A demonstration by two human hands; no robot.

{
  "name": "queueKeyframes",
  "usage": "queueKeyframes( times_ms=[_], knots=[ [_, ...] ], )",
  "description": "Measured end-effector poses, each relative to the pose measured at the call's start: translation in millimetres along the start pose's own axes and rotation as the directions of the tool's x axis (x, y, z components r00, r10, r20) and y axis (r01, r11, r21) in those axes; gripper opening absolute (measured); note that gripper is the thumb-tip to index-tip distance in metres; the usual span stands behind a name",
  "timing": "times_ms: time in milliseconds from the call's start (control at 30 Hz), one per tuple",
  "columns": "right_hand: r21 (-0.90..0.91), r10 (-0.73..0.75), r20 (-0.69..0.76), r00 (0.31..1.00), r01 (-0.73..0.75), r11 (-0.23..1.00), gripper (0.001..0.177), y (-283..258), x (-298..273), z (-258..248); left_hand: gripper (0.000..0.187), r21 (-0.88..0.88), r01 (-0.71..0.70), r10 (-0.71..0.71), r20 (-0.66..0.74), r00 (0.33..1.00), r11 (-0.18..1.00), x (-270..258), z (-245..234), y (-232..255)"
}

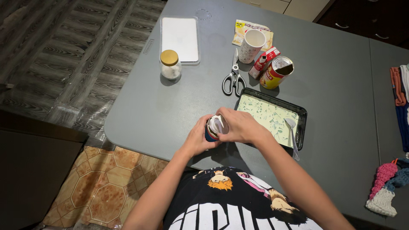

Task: The person mixes contents in a tray by hand using a spoon, adding condensed milk and cream from cans.

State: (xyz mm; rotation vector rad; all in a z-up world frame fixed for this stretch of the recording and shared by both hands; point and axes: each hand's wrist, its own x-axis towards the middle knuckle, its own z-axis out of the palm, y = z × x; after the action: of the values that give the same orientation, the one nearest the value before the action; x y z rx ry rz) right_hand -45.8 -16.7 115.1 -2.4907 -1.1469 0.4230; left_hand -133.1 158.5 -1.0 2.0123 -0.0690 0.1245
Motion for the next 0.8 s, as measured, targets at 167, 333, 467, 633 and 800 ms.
queueKeyframes(
  times_ms=[167, 333, 467, 633, 800],
  knots=[
    [0.087, 0.013, 0.098, 0.995, -0.022, 0.996, 0.057, 6, 7, -16, 0.094, -0.013, -0.012, 0.012, 0.0, 1.0, 1.0, 0, -1, 2],
    [0.153, 0.012, 0.173, 0.985, -0.039, 0.987, 0.043, 9, 10, -27, 0.094, -0.002, 0.011, -0.011, 0.008, 1.0, 1.0, 2, -1, 0],
    [0.182, -0.014, 0.172, 0.985, -0.017, 0.983, 0.024, 15, 10, -25, 0.092, -0.038, -0.025, 0.025, 0.003, 1.0, 0.999, 2, 0, -1],
    [0.295, -0.057, 0.121, 0.991, 0.019, 0.955, 0.017, 39, 11, -12, 0.092, -0.034, -0.039, 0.039, -0.001, 0.999, 0.999, 2, -1, 2],
    [0.588, -0.079, 0.079, 0.994, 0.018, 0.809, 0.01, 78, 16, 16, 0.09, -0.031, 0.024, -0.024, 0.008, 1.0, 0.999, 3, -1, 7]
  ],
)
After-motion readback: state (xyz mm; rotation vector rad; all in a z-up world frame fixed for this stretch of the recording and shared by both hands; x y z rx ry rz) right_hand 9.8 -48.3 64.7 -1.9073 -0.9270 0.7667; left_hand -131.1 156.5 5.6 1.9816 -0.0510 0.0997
